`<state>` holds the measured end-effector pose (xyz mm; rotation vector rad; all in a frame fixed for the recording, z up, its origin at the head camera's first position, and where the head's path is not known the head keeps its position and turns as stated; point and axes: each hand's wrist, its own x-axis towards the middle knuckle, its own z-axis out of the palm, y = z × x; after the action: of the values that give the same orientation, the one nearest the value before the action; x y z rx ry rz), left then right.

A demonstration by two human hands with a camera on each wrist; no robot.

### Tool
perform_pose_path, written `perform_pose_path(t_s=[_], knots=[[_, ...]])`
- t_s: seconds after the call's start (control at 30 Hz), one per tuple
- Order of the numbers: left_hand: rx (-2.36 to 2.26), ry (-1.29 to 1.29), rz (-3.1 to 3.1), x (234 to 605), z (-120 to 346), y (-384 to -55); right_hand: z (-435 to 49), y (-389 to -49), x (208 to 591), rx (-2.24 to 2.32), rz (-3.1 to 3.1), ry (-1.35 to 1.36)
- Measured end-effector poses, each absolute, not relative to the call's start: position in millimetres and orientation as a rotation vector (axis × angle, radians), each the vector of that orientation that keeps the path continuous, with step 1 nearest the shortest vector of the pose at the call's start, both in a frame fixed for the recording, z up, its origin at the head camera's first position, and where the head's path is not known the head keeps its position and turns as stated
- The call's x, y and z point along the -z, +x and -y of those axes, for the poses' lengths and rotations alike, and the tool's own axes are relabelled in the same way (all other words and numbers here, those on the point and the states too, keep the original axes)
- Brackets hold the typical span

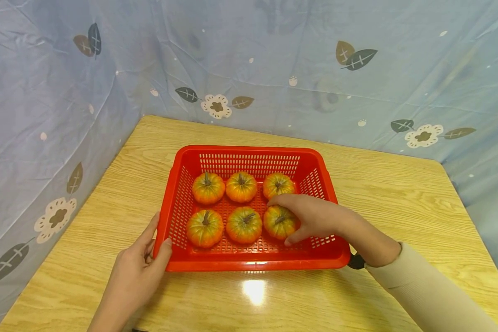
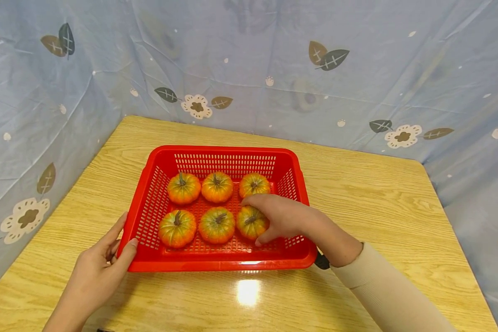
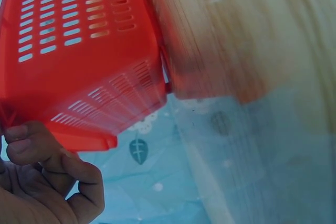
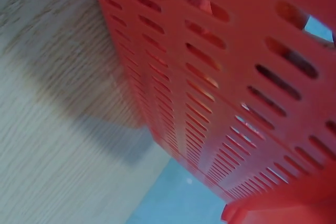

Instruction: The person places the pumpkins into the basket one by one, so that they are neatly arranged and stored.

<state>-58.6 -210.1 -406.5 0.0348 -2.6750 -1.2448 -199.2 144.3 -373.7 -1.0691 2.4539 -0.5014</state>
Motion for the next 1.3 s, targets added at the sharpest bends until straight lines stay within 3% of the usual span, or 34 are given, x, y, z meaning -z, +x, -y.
perform_pose_path(t_s=[1.3], knots=[[1.195,0.050,2.682,409.2,211.3,-60.4,-134.9,-192.7,388.3,0.307,-2.473,-1.102]])
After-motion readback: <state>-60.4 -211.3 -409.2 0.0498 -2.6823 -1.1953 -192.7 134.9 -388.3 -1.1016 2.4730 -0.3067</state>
